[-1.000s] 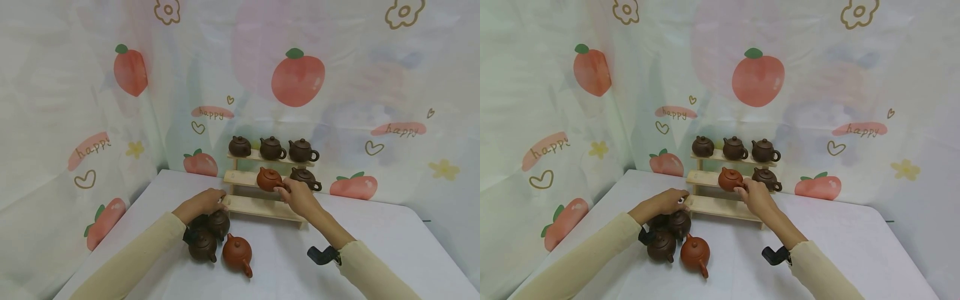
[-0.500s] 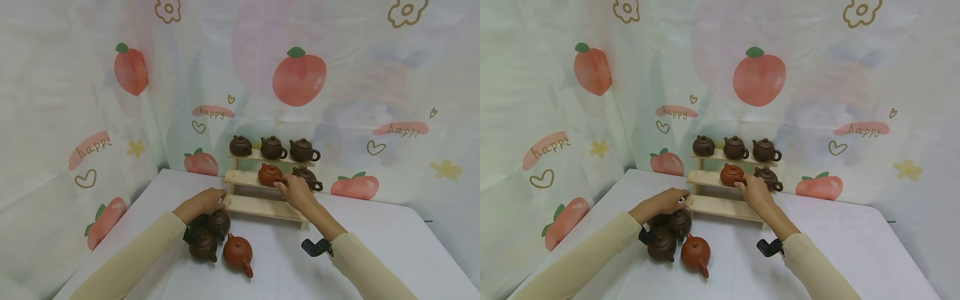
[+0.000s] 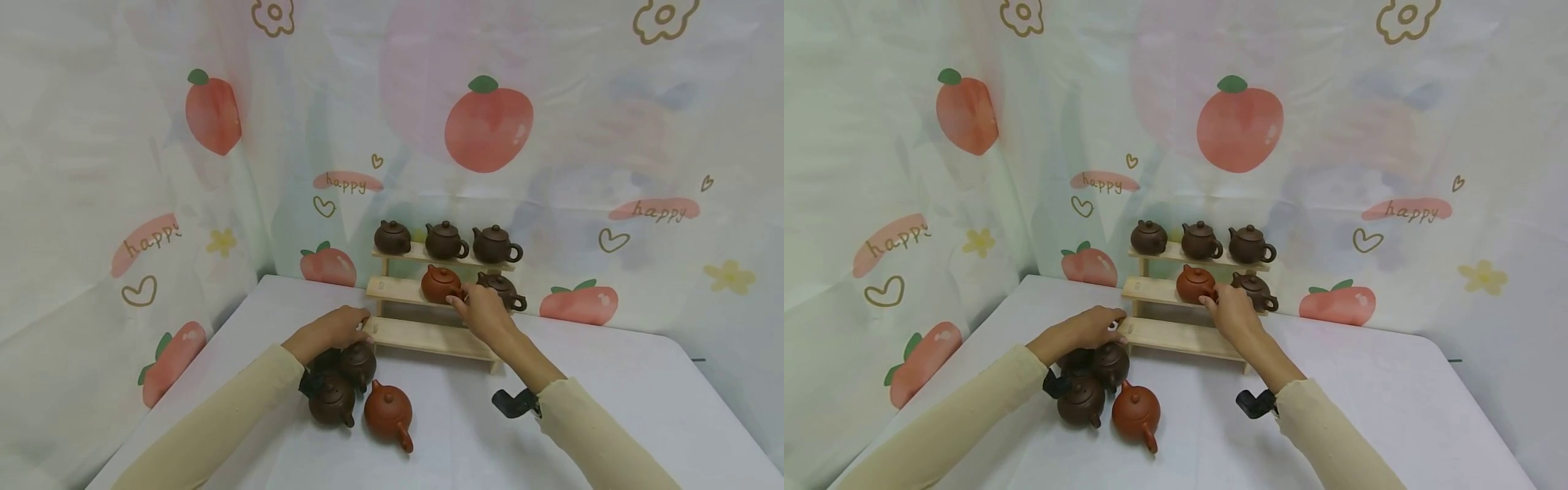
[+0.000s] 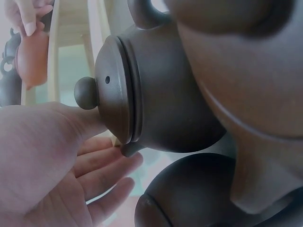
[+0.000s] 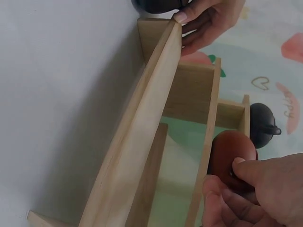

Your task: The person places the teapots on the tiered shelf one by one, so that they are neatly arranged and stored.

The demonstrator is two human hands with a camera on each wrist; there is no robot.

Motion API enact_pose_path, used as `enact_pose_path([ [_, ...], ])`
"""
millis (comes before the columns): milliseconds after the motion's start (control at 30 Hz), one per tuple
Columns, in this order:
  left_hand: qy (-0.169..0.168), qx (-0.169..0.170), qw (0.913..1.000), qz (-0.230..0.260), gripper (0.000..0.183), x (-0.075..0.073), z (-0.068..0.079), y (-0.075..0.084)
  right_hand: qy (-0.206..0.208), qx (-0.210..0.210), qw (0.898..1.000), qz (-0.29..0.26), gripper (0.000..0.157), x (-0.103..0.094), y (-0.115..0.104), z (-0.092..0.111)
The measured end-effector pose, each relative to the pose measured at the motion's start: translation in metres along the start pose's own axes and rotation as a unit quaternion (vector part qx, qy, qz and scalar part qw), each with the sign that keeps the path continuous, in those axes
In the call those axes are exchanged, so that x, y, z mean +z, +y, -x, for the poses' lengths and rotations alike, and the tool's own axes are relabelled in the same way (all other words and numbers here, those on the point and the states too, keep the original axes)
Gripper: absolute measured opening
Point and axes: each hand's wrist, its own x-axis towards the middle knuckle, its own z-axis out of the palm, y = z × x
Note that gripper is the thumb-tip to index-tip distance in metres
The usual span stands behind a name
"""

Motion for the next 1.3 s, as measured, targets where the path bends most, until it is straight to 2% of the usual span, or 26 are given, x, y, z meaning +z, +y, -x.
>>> enact_pose_path([
  [133,0.001,-0.001,1.0,0.002,0.037,0.0,0.0,0.0,-0.014,0.009,1.0,0.021,0.032,0.001,-0.001,0.006],
  [333,0.001,0.001,1.0,-0.002,0.034,-0.001,0.001,0.0,-0.076,0.019,0.995,0.056,0.049,0.003,-0.006,0.023],
  [433,0.002,0.0,1.0,-0.001,0.034,-0.001,0.001,0.0,-0.109,0.031,0.992,0.049,0.048,0.005,-0.013,0.036],
  [533,0.0,0.001,1.0,0.0,0.034,-0.001,0.001,0.0,-0.163,0.035,0.986,0.008,0.046,0.015,-0.024,0.055],
  [633,0.0,0.002,1.0,0.0,0.035,0.0,0.0,0.0,-0.205,0.019,0.978,-0.027,0.054,0.03,-0.038,0.079],
  [767,0.006,0.007,0.9999,-0.005,0.036,-0.001,-0.001,0.0,-0.23,-0.018,0.972,-0.039,0.064,0.049,-0.054,0.112],
  [867,0.009,0.01,0.9999,-0.006,0.036,-0.001,-0.002,0.001,-0.251,-0.039,0.966,-0.039,0.063,0.063,-0.062,0.132],
  [1000,0.008,0.009,0.9999,-0.005,0.038,0.0,-0.001,0.003,-0.256,-0.072,0.962,-0.053,0.059,0.077,-0.063,0.146],
  [1200,0.008,0.009,0.9999,-0.008,0.04,0.0,0.001,0.002,-0.206,-0.082,0.974,-0.037,0.047,0.083,-0.061,0.15],
  [1300,0.01,0.01,0.9998,-0.011,0.039,0.001,0.0,0.001,-0.193,-0.091,0.977,-0.025,0.038,0.083,-0.059,0.149],
])
